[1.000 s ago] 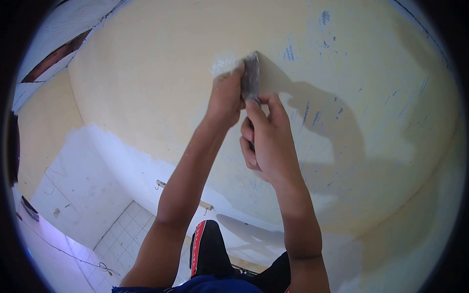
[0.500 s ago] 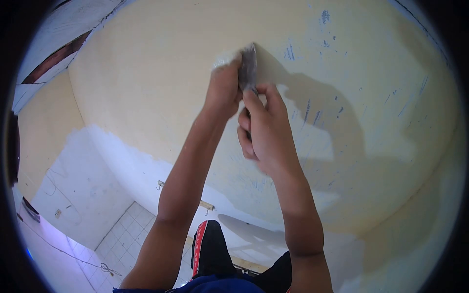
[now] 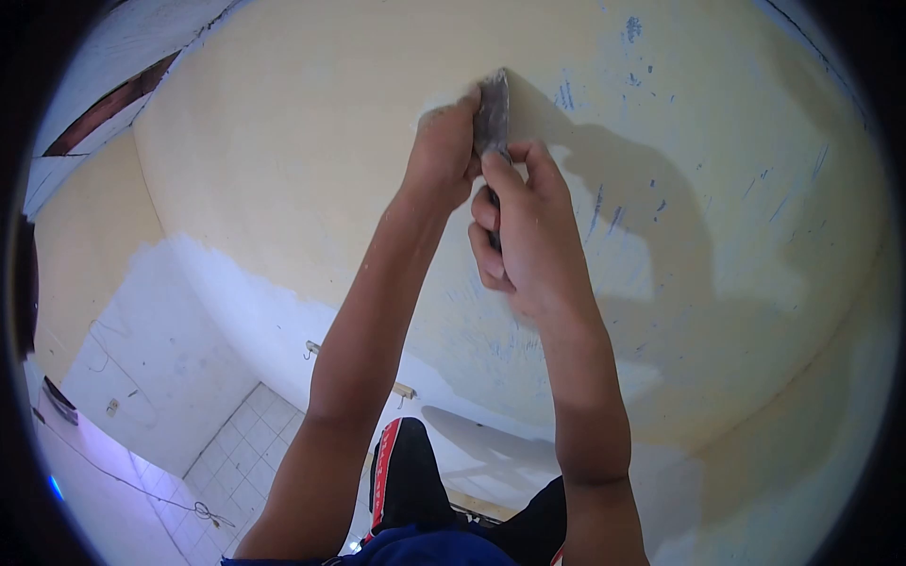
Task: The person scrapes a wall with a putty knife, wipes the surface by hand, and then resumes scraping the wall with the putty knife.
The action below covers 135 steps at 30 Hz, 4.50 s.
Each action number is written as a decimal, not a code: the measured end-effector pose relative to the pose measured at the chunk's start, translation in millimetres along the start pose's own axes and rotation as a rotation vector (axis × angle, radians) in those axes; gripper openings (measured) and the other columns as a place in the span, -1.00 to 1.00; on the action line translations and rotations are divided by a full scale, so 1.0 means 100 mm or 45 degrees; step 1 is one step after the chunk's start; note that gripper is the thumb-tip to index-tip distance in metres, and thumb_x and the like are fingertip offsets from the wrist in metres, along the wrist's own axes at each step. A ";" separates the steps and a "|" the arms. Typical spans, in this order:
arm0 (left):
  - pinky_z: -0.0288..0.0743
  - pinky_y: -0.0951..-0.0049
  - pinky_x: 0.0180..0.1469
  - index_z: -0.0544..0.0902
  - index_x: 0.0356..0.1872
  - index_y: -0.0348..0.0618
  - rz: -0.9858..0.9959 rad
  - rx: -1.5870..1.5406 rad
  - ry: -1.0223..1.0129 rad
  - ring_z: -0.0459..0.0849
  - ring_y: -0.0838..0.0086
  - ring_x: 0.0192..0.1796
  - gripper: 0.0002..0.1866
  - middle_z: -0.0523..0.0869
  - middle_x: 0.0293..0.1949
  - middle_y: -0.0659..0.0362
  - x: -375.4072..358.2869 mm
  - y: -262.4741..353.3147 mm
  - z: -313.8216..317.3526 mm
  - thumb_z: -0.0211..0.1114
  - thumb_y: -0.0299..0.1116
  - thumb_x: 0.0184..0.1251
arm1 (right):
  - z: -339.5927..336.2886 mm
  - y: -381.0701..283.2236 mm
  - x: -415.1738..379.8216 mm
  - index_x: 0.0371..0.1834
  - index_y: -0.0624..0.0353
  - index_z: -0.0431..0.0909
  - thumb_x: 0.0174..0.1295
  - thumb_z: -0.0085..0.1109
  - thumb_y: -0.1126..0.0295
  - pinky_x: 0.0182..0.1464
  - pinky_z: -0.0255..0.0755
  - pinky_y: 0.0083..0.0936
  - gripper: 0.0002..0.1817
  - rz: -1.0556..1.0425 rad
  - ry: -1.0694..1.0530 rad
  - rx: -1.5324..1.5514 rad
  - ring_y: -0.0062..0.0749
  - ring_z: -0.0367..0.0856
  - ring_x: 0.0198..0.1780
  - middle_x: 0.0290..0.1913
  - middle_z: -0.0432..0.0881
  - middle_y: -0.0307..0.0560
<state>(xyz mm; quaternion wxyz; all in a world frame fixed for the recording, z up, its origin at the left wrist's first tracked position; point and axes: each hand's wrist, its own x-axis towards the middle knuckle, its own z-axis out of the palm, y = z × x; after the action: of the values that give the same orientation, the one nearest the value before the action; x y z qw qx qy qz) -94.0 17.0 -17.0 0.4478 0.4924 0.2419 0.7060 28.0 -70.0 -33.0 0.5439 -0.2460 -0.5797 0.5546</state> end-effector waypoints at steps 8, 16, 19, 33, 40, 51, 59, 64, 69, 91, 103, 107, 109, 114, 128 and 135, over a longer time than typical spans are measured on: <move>0.19 0.49 -0.67 0.54 -0.38 -0.20 -0.004 -0.006 0.007 0.37 0.59 -0.65 -0.64 0.52 -0.57 0.24 -0.12 -0.18 0.06 0.09 -0.16 0.60 | -0.13 0.10 -0.15 -0.08 0.06 0.32 0.52 -0.02 0.23 -0.77 -0.21 -0.62 -0.83 0.008 0.035 0.001 -0.72 0.11 -0.80 -0.60 0.28 -0.35; 0.22 0.51 -0.64 0.53 -0.38 -0.19 0.057 -0.072 0.063 0.39 0.58 -0.65 -0.64 0.51 -0.58 0.25 -0.04 -0.05 0.04 0.09 -0.16 0.60 | 0.00 0.04 0.00 -0.04 0.08 0.33 0.53 -0.03 0.24 -0.79 -0.20 -0.59 -0.83 -0.041 0.017 -0.038 -0.71 0.10 -0.81 -0.62 0.27 -0.35; 0.24 0.50 -0.64 0.54 -0.36 -0.20 0.045 0.029 0.079 0.42 0.56 -0.61 -0.64 0.52 -0.54 0.24 -0.07 -0.17 0.03 0.08 -0.15 0.61 | -0.14 0.12 -0.15 -0.02 0.09 0.34 0.53 -0.02 0.23 -0.78 -0.18 -0.59 -0.81 -0.001 0.010 -0.036 -0.71 0.10 -0.81 -0.61 0.27 -0.35; 0.51 0.33 -0.48 0.60 -0.35 -0.29 -0.090 0.540 -0.186 0.61 0.43 -0.58 -0.63 0.64 -0.53 0.12 -0.34 -0.19 -0.12 0.02 -0.24 0.62 | -0.54 0.13 -0.38 -0.04 0.10 0.36 0.52 0.04 0.22 -0.78 -0.12 -0.60 -0.79 0.114 -0.044 -0.164 -0.69 0.11 -0.81 -0.62 0.25 -0.35; 0.68 0.23 -0.16 0.64 -0.04 -0.26 1.045 1.824 -0.335 0.73 0.10 -0.14 -0.79 0.71 -0.18 -0.06 -0.61 -0.54 -0.23 0.29 -0.37 0.41 | -1.68 1.09 -1.57 -0.03 0.06 0.35 0.51 0.01 0.38 -0.81 -0.13 -0.63 -0.91 0.469 0.139 -0.042 -0.70 0.10 -0.82 -0.65 0.20 -0.33; -0.08 -0.28 0.53 0.19 0.57 -0.19 1.703 1.899 0.164 0.04 -0.25 0.60 -0.27 0.01 0.60 -0.26 0.14 -0.48 -0.49 0.16 -0.14 0.47 | -2.00 1.82 -2.54 -0.04 0.02 0.34 0.57 -0.08 0.29 -0.83 -0.10 -0.61 -0.91 0.831 0.344 0.179 -0.65 0.07 -0.84 -0.64 0.19 -0.30; -0.16 -0.26 0.54 0.06 0.58 -0.39 0.799 1.889 0.679 -0.10 -0.28 0.62 -0.23 -0.08 0.58 -0.41 -0.76 -1.66 -2.24 0.05 -0.15 0.50 | -1.97 1.80 -2.61 -0.04 0.03 0.33 0.57 -0.09 0.27 -0.83 -0.08 -0.61 -0.89 0.846 0.451 0.107 -0.63 0.10 -0.83 -0.62 0.21 -0.29; 0.50 0.10 0.25 0.66 0.07 -0.46 0.036 1.580 1.011 0.65 -0.12 0.17 -0.54 0.69 0.07 -0.29 -2.41 -2.09 -3.09 0.24 -0.18 0.46 | -1.89 1.96 -2.52 -0.03 0.04 0.34 0.56 -0.07 0.28 -0.83 -0.07 -0.61 -0.89 0.861 0.417 0.094 -0.62 0.12 -0.84 -0.63 0.23 -0.28; 0.49 0.08 0.27 0.69 0.08 -0.31 -1.031 1.731 0.515 0.66 -0.11 0.19 -0.47 0.70 0.07 -0.27 -3.58 -2.01 -3.49 0.13 0.00 0.44 | -1.80 2.09 -2.44 -0.04 0.08 0.34 0.56 -0.08 0.27 -0.83 -0.04 -0.60 -0.86 0.865 0.426 -0.006 -0.59 0.19 -0.82 -0.63 0.29 -0.23; 0.43 0.24 0.33 0.48 0.31 -0.36 -0.821 0.844 -1.107 0.63 0.19 0.23 -0.40 0.66 0.16 -0.10 -3.06 -2.77 -1.39 -0.21 0.00 0.70 | -1.59 2.61 -2.85 -0.03 0.33 0.50 0.48 -0.04 0.33 -0.74 0.16 -0.62 -0.74 0.793 0.452 -0.424 -0.59 0.35 -0.76 -0.60 0.49 -0.17; 0.48 0.36 0.17 0.65 -0.03 -0.38 -0.732 0.695 -0.915 0.66 0.44 -0.02 -0.58 0.75 -0.18 0.03 -2.58 -2.48 -1.22 0.03 -0.14 0.65 | -1.35 2.74 -2.69 0.09 0.19 0.19 0.43 0.10 0.50 -0.57 0.35 -0.60 -0.69 0.646 0.238 -0.287 -0.56 0.51 -0.57 -0.44 0.53 -0.13; 0.50 0.43 0.00 0.62 -0.16 -0.36 -0.603 0.582 -0.581 0.57 0.56 -0.18 -0.61 0.66 -0.32 0.19 -2.32 -2.33 -1.05 0.02 -0.18 0.66 | -1.18 2.59 -2.21 0.11 0.10 0.10 0.45 0.07 0.50 -0.58 0.36 -0.58 -0.65 0.547 0.163 -0.124 -0.51 0.49 -0.61 -0.42 0.52 -0.10; 0.50 0.42 -0.09 0.60 -0.23 -0.37 -0.457 0.396 -0.361 0.56 0.55 -0.25 -0.60 0.65 -0.37 0.18 -2.11 -2.26 -0.97 0.04 -0.18 0.65 | -1.10 2.51 -1.92 0.12 0.04 0.07 0.47 0.03 0.51 -0.62 0.35 -0.55 -0.66 0.434 0.123 -0.089 -0.47 0.44 -0.67 -0.43 0.49 -0.11; 0.46 0.48 -0.35 0.55 -0.35 -0.30 -0.257 0.383 -0.108 0.53 0.61 -0.43 -0.59 0.58 -0.51 0.23 -1.62 -1.85 -0.71 0.03 -0.16 0.66 | -0.84 2.15 -1.27 0.10 0.02 0.09 0.55 -0.05 0.39 -0.70 0.26 -0.55 -0.75 0.249 0.075 -0.028 -0.52 0.34 -0.72 -0.48 0.42 -0.16; 0.21 0.60 -0.61 0.60 -0.35 -0.16 0.178 0.430 0.033 0.33 0.77 -0.58 -0.60 0.49 -0.56 0.40 -0.82 -1.44 -0.38 0.01 -0.14 0.68 | -0.49 1.55 -0.60 -0.08 0.02 0.13 0.61 -0.09 0.19 -0.80 0.10 -0.58 -0.78 -0.020 0.163 -0.031 -0.65 0.16 -0.80 -0.57 0.30 -0.25; 0.22 0.50 -0.48 0.59 -0.43 -0.26 0.007 0.179 0.067 0.28 0.72 -0.48 -0.58 0.47 -0.57 0.40 -0.82 -1.23 -0.28 0.03 -0.22 0.66 | -0.43 1.42 -0.57 -0.11 0.03 0.14 0.60 -0.06 0.20 -0.82 0.06 -0.58 -0.77 0.031 0.181 0.024 -0.67 0.14 -0.81 -0.59 0.28 -0.27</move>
<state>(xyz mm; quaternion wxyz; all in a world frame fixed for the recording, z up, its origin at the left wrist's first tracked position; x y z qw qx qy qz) -61.4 7.6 -163.9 0.4035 0.5048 0.3012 0.7012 38.2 -66.9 -191.5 0.5793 -0.2867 -0.5314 0.5476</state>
